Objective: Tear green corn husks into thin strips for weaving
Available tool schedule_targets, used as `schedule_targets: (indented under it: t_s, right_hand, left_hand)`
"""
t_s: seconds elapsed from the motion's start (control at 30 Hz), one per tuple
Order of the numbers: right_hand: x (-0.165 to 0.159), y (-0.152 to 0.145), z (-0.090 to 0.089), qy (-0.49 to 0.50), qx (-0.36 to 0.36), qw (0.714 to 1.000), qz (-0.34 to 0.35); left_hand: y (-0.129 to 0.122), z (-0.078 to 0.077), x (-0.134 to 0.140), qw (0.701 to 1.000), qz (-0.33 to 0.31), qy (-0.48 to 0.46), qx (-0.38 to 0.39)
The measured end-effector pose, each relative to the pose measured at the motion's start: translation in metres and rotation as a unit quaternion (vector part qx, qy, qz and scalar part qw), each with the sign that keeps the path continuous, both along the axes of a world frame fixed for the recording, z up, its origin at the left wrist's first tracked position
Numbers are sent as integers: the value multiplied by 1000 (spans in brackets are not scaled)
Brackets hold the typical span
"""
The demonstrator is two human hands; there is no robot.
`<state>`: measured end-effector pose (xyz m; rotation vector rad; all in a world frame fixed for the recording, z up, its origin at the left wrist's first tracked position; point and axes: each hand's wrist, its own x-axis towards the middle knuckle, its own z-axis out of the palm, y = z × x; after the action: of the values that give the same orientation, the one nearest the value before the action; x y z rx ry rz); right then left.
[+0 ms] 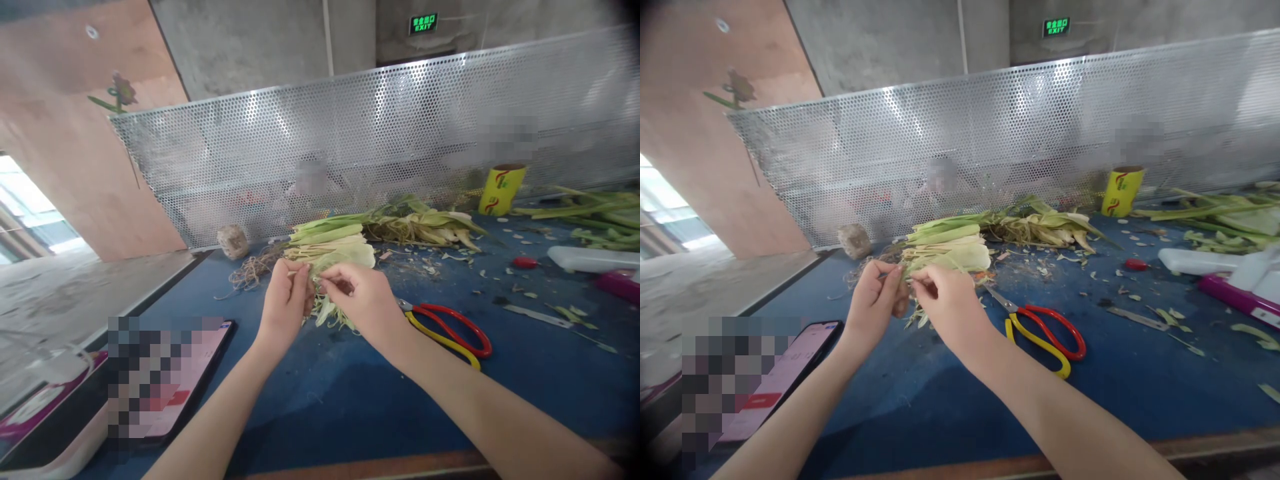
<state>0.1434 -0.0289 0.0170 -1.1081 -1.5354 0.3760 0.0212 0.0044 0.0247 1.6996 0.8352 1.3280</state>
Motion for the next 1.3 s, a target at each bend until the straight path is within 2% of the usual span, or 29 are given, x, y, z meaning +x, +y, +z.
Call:
schedule_targets:
  t_s: [0.07,0.13,0.2,0.27,0.37,0.47,0.53,0.63,0.7,0.77,0.87,0.93,1.03,1.1,1.2,1.3]
  right_hand:
    - [2,-2,-1,-99,63,992,-52]
    - [4,-3,0,-148,116,978,-85]
    - [4,-3,1,-148,161,972,-88]
    - [3,-2,1,-111,183,975,-55]
    - [1,1,0,-17,163,987,3]
    - [1,3,-1,32,147,989,6]
    - [2,2,-2,20,158,987,-6]
    - [4,-1,-1,-57,164,985,-10]
    - [5,-3,-2,-99,140,985,-5]
    - [4,-4,-2,-98,109,989,7]
    - [2,-2,-1,-31,73,996,44]
    - [2,-1,1,50,35,996,66]
    - [4,2,6,169,-39,981,83]
    - [7,2,8,199,-67,974,90]
    - [9,1,10,187,-57,977,81]
    - [9,-2,12,142,-37,988,49]
  left_hand:
    - [0,1,0,1000,1,-2,0]
    - [0,1,-1,1000,2,2,-4]
    - [1,-1,0,1000,-3,5,-3]
    - [1,-3,1,1000,-11,5,-2]
    - [1,-8,2,1000,-15,12,2]
    - [-1,-11,3,999,-28,21,4]
    - [-3,-11,3,999,-43,25,5]
    - [-5,-12,3,998,-61,28,10]
    - [-4,-13,4,998,-60,32,9]
    - [-3,-14,5,998,-55,31,2]
    - [-2,-15,6,998,-62,21,-23]
    - [-2,-15,6,997,-63,24,-23]
    - [-3,-16,3,995,-19,84,40]
    - [-5,-16,0,983,33,151,104]
    - [-8,-16,-3,956,96,221,169]
    - [-11,-15,-3,936,125,264,198]
